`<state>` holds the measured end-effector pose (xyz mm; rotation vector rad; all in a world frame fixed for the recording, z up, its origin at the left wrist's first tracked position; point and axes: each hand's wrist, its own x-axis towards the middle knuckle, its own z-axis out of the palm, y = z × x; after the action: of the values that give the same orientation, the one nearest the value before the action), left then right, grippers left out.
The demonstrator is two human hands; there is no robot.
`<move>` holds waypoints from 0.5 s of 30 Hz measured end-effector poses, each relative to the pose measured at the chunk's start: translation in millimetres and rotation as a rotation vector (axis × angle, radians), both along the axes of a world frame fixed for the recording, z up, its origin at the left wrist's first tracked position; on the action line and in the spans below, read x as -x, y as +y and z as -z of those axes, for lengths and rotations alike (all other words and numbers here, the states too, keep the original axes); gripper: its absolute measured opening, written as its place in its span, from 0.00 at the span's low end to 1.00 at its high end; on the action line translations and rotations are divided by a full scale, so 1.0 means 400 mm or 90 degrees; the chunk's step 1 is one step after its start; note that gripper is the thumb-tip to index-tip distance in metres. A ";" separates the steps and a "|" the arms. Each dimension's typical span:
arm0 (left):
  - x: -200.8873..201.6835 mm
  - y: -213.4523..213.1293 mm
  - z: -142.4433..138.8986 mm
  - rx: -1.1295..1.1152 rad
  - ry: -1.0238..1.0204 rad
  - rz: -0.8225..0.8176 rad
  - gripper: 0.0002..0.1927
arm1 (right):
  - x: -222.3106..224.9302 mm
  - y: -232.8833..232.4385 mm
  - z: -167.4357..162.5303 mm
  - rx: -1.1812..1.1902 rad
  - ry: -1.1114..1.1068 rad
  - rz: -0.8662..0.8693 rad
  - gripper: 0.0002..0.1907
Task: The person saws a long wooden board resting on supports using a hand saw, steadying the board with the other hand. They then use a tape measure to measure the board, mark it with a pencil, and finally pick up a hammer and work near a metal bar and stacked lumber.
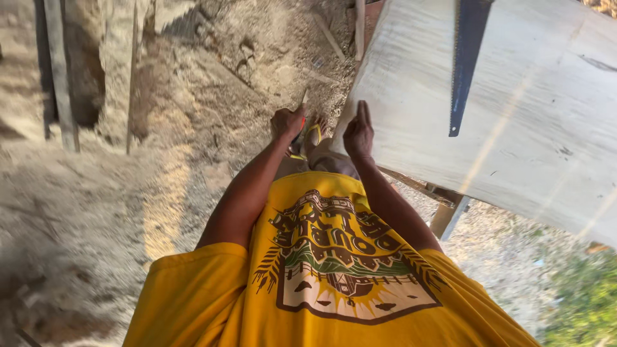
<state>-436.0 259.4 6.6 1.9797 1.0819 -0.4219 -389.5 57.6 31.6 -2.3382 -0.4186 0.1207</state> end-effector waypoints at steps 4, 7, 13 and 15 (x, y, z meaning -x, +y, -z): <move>-0.153 -0.053 -0.006 0.025 -0.068 0.100 0.38 | -0.095 -0.044 0.015 0.006 -0.017 0.103 0.22; -0.269 -0.110 -0.017 0.054 -0.096 0.220 0.37 | -0.136 -0.047 0.016 0.001 0.103 0.149 0.22; -0.470 -0.233 -0.033 0.122 -0.088 0.340 0.34 | -0.229 -0.048 0.019 -0.060 0.199 0.322 0.21; -0.537 -0.269 -0.031 0.036 -0.179 0.419 0.33 | -0.266 -0.050 0.030 -0.081 0.157 0.383 0.25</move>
<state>-221.1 151.7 19.2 2.2304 0.2216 -0.4861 -283.2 37.6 19.7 -2.1884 0.3895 0.0876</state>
